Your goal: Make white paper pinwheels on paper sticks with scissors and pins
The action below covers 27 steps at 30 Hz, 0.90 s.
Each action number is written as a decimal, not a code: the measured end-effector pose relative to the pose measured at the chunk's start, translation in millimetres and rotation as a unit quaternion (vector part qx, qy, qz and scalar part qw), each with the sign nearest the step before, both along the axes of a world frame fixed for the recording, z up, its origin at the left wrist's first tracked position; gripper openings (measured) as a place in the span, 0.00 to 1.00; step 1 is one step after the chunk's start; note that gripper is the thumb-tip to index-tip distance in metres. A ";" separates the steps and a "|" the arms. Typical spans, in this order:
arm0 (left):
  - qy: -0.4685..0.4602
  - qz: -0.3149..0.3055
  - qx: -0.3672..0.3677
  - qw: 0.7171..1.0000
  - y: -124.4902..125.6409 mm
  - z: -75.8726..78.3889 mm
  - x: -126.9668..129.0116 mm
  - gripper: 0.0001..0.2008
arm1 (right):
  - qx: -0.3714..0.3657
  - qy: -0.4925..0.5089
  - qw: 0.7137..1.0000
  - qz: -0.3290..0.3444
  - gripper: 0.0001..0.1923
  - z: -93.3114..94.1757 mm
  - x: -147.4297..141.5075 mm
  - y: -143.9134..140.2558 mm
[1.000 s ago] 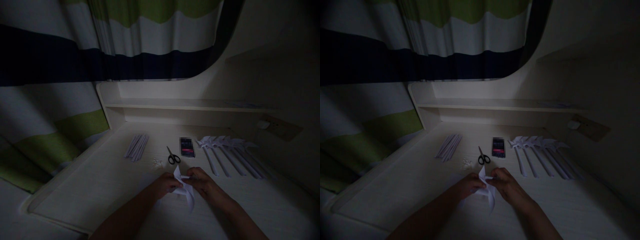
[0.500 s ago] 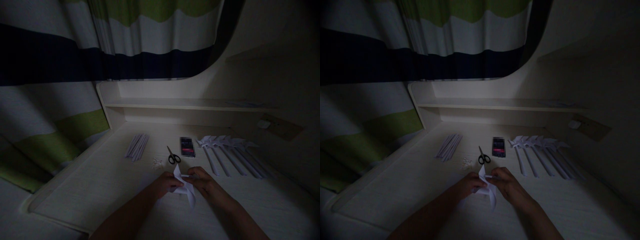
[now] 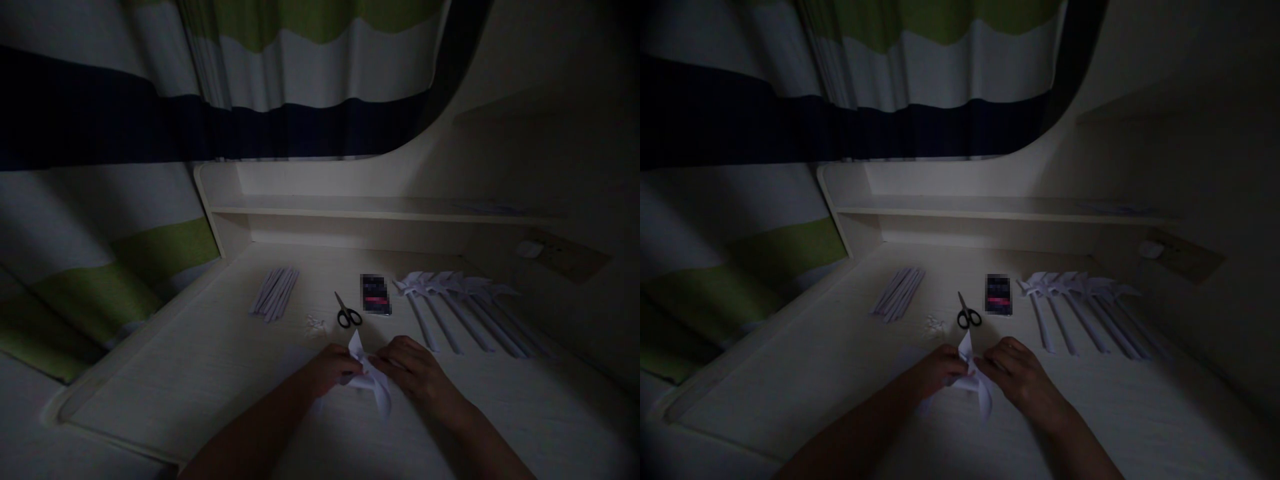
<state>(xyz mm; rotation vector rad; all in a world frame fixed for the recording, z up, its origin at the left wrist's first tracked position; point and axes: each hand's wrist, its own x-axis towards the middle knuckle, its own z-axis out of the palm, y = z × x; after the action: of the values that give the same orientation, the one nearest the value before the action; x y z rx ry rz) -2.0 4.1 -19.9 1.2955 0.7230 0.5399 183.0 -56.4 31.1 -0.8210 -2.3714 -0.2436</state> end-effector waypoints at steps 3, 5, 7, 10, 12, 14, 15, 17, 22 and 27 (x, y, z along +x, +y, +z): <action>-0.011 -0.005 -0.007 1.000 0.7 0.9 -0.9 0.04 | -0.005 -0.021 1.000 -0.014 0.12 2.7 -1.2 -0.2; -0.026 -0.004 -0.025 0.999 0.1 2.3 -0.5 0.04 | -0.010 -0.027 0.999 -0.024 0.10 4.4 -2.2 -0.3; -0.043 0.005 -0.055 0.998 -0.9 3.7 0.1 0.05 | -0.018 -0.032 0.999 -0.034 0.08 5.3 -3.1 -0.7; -0.055 0.001 -0.061 0.997 -2.2 4.9 0.4 0.07 | -0.032 -0.036 0.998 -0.049 0.09 5.8 -4.1 -2.3; -0.056 -0.010 -0.050 0.997 -2.7 5.5 0.0 0.08 | -0.044 -0.034 0.997 -0.057 0.09 6.6 -4.9 -3.7; -0.056 -0.013 -0.049 0.997 -3.1 6.3 -0.2 0.08 | -0.053 -0.029 0.996 -0.059 0.10 8.2 -5.8 -5.0; -0.056 -0.013 -0.049 0.997 -3.3 6.7 0.0 0.09 | -0.057 -0.027 0.996 -0.060 0.10 8.9 -6.2 -5.4; -0.056 -0.011 -0.051 0.997 -3.6 7.5 0.5 0.09 | -0.066 -0.023 0.996 -0.062 0.10 9.8 -6.6 -5.5; -0.054 -0.023 -0.052 0.997 -2.1 4.9 0.0 0.10 | -0.069 -0.018 0.995 -0.063 0.10 5.8 -5.1 -3.1; -0.042 -0.037 -0.008 0.998 1.8 0.4 -4.5 0.10 | -0.080 -0.010 0.994 -0.070 0.09 3.5 -5.3 -2.6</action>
<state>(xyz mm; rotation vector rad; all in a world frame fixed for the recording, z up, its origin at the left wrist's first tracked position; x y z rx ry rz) -6.6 5.9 -19.6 1.2717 0.6058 0.5240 177.8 -59.0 34.6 -1.0665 -2.3773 -0.1182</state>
